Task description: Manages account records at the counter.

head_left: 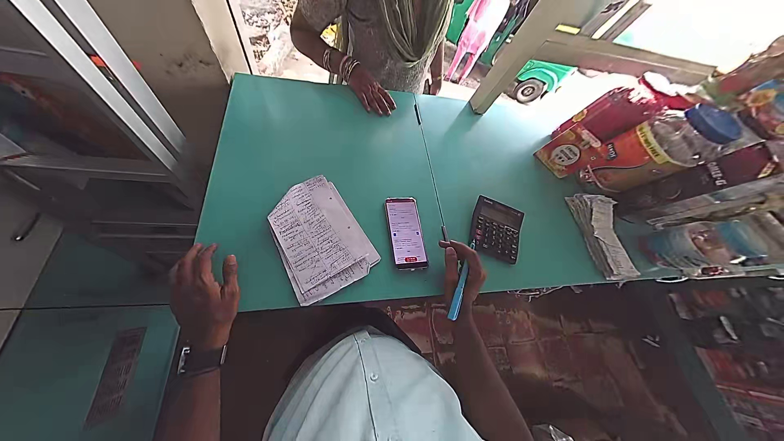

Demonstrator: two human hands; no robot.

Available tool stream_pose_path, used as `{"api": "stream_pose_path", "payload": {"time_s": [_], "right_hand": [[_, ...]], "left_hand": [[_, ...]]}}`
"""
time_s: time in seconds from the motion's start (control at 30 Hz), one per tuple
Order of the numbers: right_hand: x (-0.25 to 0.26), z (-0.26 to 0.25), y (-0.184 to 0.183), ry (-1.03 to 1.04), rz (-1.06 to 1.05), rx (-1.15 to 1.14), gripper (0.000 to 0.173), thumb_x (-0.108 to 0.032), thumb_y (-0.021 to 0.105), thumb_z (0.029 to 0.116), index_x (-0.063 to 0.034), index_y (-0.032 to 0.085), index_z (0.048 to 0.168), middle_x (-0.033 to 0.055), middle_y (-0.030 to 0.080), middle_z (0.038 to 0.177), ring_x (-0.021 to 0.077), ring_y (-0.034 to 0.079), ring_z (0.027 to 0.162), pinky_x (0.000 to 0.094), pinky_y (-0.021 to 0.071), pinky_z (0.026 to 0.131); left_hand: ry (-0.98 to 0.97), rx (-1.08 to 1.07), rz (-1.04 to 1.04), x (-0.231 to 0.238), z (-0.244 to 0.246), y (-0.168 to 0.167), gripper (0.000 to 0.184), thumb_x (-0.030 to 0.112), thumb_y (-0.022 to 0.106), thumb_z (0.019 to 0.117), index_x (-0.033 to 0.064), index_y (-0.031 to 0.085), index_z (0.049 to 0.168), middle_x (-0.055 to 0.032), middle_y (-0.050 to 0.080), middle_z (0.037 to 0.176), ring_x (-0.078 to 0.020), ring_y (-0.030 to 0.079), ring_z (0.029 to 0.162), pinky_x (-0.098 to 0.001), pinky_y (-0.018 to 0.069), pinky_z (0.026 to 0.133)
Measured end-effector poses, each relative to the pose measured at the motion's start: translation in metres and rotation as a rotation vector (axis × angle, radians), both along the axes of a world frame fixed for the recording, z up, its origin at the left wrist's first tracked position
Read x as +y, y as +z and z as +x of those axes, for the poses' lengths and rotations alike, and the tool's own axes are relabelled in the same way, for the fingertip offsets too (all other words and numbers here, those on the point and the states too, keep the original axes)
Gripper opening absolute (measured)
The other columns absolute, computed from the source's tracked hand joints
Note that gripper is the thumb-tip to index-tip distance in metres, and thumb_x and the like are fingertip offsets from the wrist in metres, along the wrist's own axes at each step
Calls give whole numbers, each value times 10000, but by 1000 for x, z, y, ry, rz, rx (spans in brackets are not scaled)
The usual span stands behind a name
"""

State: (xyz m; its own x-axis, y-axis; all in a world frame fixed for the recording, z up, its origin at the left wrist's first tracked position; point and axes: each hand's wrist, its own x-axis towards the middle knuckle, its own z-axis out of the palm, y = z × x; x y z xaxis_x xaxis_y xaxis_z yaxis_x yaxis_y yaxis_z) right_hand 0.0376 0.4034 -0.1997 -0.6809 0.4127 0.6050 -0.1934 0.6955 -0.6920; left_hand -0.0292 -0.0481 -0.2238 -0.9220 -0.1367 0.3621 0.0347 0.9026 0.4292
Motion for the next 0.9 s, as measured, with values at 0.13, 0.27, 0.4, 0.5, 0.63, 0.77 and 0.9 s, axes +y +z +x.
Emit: {"api": "stream_pose_path", "payload": {"time_s": [0.13, 0.27, 0.4, 0.5, 0.63, 0.77, 0.9], "right_hand": [[0, 0, 0, 3, -19, 11, 212, -60, 547, 1003, 59, 703, 1082, 89, 768, 1003, 67, 717, 906, 217, 583, 823], [2, 0, -1, 6, -35, 12, 219, -53, 524, 1016, 59, 689, 1106, 87, 774, 1008, 86, 735, 913, 238, 604, 797], [-2, -1, 4, 28, -145, 5, 342, -138, 395, 1083, 71, 662, 1131, 77, 777, 1024, 87, 730, 896, 255, 594, 781], [-2, -2, 10, 38, -257, -35, 343, -143, 375, 1083, 72, 624, 1180, 87, 769, 1076, 114, 732, 937, 274, 596, 792], [8, 11, 33, 138, -330, -190, 378, -103, 336, 1063, 79, 465, 1368, 133, 698, 1265, 182, 713, 1057, 326, 612, 773], [12, 35, 64, 2, -134, -527, 285, -283, 611, 1013, -37, 728, 928, -55, 652, 653, 31, 588, 551, 253, 502, 542], [19, 19, 64, -96, 156, -1071, 633, -621, 586, 956, -84, 580, 621, 67, 539, 614, 244, 562, 619, 490, 429, 606]], "left_hand": [[15, -22, -29, 1, -2, -3, 612, 542, 385, 1044, 74, 607, 1370, -213, 530, 1469, -423, 464, 1381, -571, 305, 1166], [63, -98, -22, 5, -3, -1, 683, 602, 352, 1029, 87, 566, 1422, -200, 470, 1533, -402, 446, 1413, -569, 320, 1164], [65, -94, -22, 6, -2, -1, 692, 611, 340, 1027, 86, 578, 1410, -207, 467, 1532, -426, 459, 1393, -594, 337, 1141], [63, -113, -35, 6, -2, 0, 696, 622, 329, 1022, 98, 596, 1395, -207, 469, 1530, -435, 465, 1381, -608, 347, 1123], [51, -95, -35, 5, -2, -1, 697, 627, 332, 1018, 101, 606, 1384, -201, 469, 1532, -441, 464, 1378, -607, 356, 1117], [35, -71, -5, 6, -1, 2, 667, 599, 354, 1023, 91, 622, 1361, -213, 489, 1512, -438, 472, 1375, -598, 347, 1127], [34, -49, 56, 1, -3, 0, 628, 563, 381, 1034, 82, 623, 1358, -206, 515, 1493, -411, 485, 1380, -578, 361, 1131]]}}
